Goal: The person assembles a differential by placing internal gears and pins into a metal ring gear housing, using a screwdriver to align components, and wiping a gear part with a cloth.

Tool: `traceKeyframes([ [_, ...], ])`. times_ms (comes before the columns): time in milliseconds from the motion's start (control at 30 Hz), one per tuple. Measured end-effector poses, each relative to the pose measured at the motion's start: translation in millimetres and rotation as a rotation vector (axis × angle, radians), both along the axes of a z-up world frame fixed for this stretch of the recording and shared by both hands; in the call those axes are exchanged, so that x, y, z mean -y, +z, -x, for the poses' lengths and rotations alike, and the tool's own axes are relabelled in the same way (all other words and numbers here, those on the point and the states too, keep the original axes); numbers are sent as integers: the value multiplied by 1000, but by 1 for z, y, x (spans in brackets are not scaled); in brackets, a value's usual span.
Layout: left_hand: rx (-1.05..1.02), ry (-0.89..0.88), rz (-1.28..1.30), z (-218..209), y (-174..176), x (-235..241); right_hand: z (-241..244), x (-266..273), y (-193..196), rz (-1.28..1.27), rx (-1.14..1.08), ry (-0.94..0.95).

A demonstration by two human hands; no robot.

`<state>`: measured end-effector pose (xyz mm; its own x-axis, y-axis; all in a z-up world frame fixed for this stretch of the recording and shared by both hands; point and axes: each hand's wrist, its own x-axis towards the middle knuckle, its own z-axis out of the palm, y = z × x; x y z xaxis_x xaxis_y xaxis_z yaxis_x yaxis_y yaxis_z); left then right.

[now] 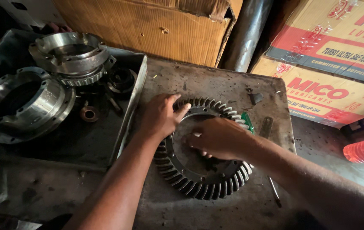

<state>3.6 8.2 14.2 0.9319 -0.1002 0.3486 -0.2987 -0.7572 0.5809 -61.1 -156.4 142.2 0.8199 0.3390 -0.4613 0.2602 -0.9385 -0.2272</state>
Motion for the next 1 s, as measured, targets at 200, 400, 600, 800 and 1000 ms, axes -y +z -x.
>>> traceKeyframes([
  [200, 20, 14, 37, 0, 1, -3, -2, 1, -21, -107, 99, -164],
  [400, -12, 43, 14, -4, 1, -1, 10, -11, -80, -563, -322, -401],
  [600, -24, 39, 0, -6, 2, 0, -2, -12, -89, -474, -465, -476],
  [800, 10, 46, -22, -2, 2, -3, 1, -14, -90, -519, -531, -411],
  [1000, -12, 37, -27, 1, 7, -2, 2, -12, -90, -447, -524, -410],
])
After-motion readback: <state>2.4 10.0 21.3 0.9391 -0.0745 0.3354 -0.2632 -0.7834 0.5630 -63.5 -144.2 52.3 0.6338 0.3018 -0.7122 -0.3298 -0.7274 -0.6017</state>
